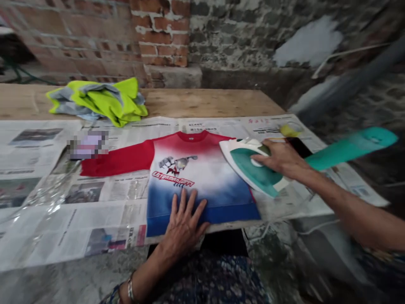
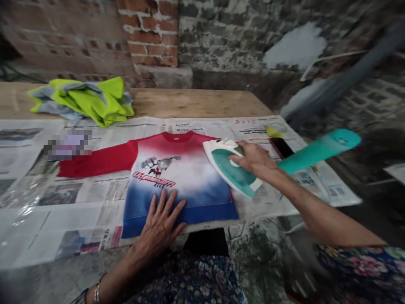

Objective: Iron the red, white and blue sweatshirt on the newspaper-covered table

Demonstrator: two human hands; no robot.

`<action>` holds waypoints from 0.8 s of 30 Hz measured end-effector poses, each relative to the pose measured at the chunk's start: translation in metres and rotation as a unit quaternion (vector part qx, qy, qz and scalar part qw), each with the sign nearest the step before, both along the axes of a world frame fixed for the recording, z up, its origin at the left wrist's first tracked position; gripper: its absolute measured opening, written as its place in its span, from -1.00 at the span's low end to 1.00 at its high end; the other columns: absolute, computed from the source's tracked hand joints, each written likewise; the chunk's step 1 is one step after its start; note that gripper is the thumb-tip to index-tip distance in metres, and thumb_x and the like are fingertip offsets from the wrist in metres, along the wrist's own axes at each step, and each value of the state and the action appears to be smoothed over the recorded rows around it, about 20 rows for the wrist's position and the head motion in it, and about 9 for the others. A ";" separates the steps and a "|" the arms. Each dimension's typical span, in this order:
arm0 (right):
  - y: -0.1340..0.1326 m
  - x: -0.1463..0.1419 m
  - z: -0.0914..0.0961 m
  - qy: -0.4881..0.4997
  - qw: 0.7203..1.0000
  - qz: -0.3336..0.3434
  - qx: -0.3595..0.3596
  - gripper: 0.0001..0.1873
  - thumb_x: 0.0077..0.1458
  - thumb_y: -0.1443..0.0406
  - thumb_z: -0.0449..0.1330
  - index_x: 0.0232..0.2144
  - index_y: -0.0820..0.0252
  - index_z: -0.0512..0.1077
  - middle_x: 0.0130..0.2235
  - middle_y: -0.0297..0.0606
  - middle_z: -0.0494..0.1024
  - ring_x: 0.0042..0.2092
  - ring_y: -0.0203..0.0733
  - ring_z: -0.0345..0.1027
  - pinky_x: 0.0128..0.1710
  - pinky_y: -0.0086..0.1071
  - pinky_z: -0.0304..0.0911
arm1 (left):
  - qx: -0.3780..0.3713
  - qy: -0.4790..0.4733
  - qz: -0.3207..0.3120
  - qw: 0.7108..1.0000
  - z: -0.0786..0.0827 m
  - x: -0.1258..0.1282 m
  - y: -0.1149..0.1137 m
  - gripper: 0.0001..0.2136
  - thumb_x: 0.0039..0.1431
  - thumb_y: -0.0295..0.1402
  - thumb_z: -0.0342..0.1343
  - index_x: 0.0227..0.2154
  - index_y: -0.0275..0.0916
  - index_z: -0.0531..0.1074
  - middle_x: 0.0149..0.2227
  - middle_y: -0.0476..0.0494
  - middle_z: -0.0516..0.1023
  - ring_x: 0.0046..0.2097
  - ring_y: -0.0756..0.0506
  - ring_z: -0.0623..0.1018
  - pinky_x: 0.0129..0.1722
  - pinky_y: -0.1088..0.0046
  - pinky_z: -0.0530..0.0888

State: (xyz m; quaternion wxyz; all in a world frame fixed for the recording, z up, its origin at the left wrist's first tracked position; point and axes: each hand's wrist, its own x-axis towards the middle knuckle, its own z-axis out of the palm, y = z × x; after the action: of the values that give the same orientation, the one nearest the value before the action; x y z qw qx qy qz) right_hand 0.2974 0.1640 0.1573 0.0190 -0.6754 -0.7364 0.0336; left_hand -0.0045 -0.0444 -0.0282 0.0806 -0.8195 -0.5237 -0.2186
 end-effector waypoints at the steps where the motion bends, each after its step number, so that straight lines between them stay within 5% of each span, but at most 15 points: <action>1: -0.017 -0.005 0.002 0.006 1.000 -0.001 -0.017 -0.77 0.27 0.20 0.43 -0.04 0.08 0.68 -0.13 -0.03 0.78 -0.05 0.26 0.70 -0.10 -0.12 0.53 | 0.005 -0.006 -0.001 1.000 0.002 -0.002 0.001 -0.37 0.51 0.02 0.26 0.51 -0.07 0.43 0.60 -0.37 0.37 0.58 -0.55 0.39 0.52 -0.27 0.40; 5: -0.064 -0.019 0.002 0.012 0.994 0.071 -0.082 -0.64 0.25 0.22 0.46 0.08 0.02 0.70 -0.11 -0.16 0.80 -0.05 0.13 0.72 -0.11 -0.27 0.49 | 0.017 -0.003 -0.010 1.000 0.007 -0.008 0.002 -0.47 0.49 -0.13 0.29 0.44 -0.09 0.51 0.55 -0.36 0.45 0.55 -0.52 0.45 0.51 -0.24 0.43; 9: -0.061 -0.025 0.000 0.021 0.989 0.101 -0.106 -0.61 0.29 0.20 0.45 0.15 -0.01 0.70 -0.04 -0.18 0.81 0.00 0.09 0.71 -0.07 -0.31 0.47 | 0.030 -0.007 -0.017 0.999 0.004 -0.010 0.002 -0.55 0.45 -0.23 0.31 0.34 -0.08 0.59 0.51 -0.34 0.51 0.53 -0.53 0.47 0.52 -0.27 0.40; 16: 0.015 -0.005 0.003 0.026 0.997 -0.056 -0.048 -0.58 0.35 0.19 0.40 0.20 0.14 0.65 0.08 -0.03 0.78 0.11 0.13 0.67 0.03 -0.29 0.49 | 0.033 -0.034 -0.010 0.999 0.003 -0.006 0.003 -0.64 0.42 -0.15 0.36 0.21 -0.05 0.68 0.45 -0.32 0.59 0.49 -0.56 0.51 0.49 -0.32 0.43; 20: 0.044 0.022 0.011 0.026 0.984 -0.166 -0.053 -0.61 0.43 0.22 0.28 0.15 0.37 0.66 -0.10 0.09 0.76 -0.01 0.16 0.69 -0.01 -0.24 0.51 | 0.029 -0.043 -0.011 0.999 0.006 -0.006 0.003 -0.60 0.40 -0.08 0.39 0.22 -0.03 0.68 0.44 -0.30 0.60 0.48 -0.55 0.52 0.48 -0.29 0.45; 24: 0.058 0.053 0.011 -0.003 0.965 -0.256 -0.056 -0.68 0.36 0.28 0.28 0.01 0.40 0.71 -0.29 0.01 0.70 0.01 0.19 0.68 0.03 -0.22 0.52 | 0.047 -0.029 -0.016 0.998 0.003 -0.006 0.003 -0.61 0.45 -0.11 0.34 0.25 -0.06 0.67 0.47 -0.33 0.56 0.51 -0.55 0.48 0.52 -0.31 0.37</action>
State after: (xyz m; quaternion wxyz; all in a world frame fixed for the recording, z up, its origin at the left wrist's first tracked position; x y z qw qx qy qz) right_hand 0.3505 0.2221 0.1686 -0.0130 -0.8415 -0.5359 0.0665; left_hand -0.0102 -0.0411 -0.0255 0.1003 -0.8164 -0.5014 -0.2684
